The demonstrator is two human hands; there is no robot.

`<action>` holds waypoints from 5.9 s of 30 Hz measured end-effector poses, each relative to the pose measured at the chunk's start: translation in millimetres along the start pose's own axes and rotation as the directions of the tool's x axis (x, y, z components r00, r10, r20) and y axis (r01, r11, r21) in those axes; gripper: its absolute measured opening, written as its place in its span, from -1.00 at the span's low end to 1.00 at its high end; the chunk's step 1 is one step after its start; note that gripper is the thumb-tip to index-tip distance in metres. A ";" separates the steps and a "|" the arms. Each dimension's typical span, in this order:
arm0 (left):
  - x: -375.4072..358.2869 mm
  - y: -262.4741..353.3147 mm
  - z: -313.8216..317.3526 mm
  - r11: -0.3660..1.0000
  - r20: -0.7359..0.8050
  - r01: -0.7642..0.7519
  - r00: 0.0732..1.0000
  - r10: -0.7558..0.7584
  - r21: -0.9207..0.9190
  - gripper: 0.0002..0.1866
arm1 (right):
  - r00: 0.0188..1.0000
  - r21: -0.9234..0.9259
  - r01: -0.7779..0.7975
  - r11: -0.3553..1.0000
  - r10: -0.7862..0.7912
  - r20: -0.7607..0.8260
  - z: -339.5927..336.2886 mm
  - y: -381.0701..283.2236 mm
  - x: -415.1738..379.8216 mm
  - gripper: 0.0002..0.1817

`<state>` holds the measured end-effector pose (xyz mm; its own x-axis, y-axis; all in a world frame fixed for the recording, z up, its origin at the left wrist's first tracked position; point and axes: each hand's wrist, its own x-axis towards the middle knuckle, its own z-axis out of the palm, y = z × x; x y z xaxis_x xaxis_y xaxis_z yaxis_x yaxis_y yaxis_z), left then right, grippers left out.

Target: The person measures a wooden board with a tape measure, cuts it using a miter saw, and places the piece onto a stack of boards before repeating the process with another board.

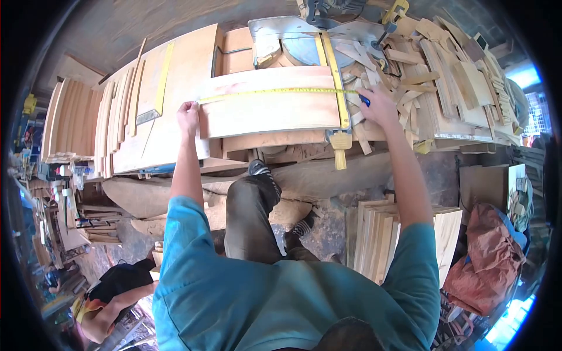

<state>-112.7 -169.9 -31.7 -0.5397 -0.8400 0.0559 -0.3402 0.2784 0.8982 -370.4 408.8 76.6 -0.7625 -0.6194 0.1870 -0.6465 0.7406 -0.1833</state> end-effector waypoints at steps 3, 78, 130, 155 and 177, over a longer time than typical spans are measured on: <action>48.4 2.3 27.2 1.000 0.011 0.022 1.000 -0.022 0.004 -0.75 | 0.996 -0.019 -0.067 0.998 0.068 0.066 0.5 3.1 44.6 -0.45; -78.4 44.2 43.5 0.959 0.171 -0.268 0.953 0.250 0.094 0.08 | 0.853 0.437 -0.295 0.850 0.440 -0.281 111.8 -94.0 -11.6 -0.54; -22.1 53.1 81.8 0.895 0.140 -0.381 0.924 0.357 0.232 -0.08 | 0.710 0.395 -0.656 0.643 0.704 0.032 111.5 -82.3 63.1 -0.35; -24.3 59.2 80.6 0.911 0.149 -0.370 0.926 0.346 0.185 -0.08 | 0.733 0.414 -0.618 0.668 0.681 -0.006 110.7 -84.9 62.0 -0.39; -26.7 196.7 190.2 0.406 0.748 -0.777 0.606 0.272 0.481 0.44 | 0.354 0.179 0.116 0.977 0.128 -0.927 -177.1 -20.8 142.6 -0.73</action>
<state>-311.7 -4.1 60.6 -0.9953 -0.0846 -0.0476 -0.0895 0.9897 0.1114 -461.2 351.2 278.0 -0.3293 0.1173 0.9369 -0.7243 0.6051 -0.3304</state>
